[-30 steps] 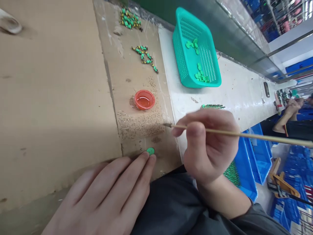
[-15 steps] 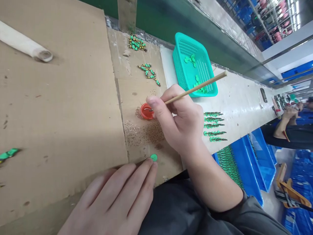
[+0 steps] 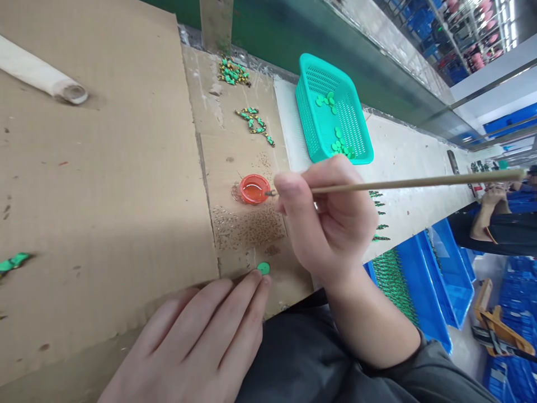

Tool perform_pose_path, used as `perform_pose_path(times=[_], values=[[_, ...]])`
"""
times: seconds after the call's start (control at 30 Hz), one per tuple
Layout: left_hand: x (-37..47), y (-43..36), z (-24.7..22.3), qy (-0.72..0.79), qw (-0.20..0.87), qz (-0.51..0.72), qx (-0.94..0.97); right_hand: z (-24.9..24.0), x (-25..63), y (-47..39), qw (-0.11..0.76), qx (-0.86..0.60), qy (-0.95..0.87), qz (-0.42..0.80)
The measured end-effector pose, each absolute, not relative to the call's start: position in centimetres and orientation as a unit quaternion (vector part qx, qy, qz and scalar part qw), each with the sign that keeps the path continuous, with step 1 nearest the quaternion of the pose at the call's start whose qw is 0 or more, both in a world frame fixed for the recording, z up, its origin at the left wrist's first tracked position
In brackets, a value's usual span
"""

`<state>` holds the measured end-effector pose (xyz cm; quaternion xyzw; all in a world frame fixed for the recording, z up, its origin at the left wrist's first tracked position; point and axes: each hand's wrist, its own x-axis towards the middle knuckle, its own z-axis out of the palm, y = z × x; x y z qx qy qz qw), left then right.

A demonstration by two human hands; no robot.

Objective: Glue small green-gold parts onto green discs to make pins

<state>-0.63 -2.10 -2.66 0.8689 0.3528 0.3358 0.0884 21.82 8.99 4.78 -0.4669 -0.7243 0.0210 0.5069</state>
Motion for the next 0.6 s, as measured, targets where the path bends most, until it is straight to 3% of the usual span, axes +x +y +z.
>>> perform_pose_path(times=[0.3,0.6], values=[[-0.5,-1.8,-2.1,0.348,0.073,0.329,0.875,4.0,21.9,8.1,0.416,-0.489,-0.765,0.044],[-0.5,-1.8,-1.8,0.356,0.074,0.318,0.876,4.2,22.6,4.5,0.493,-0.460,-0.734,0.085]])
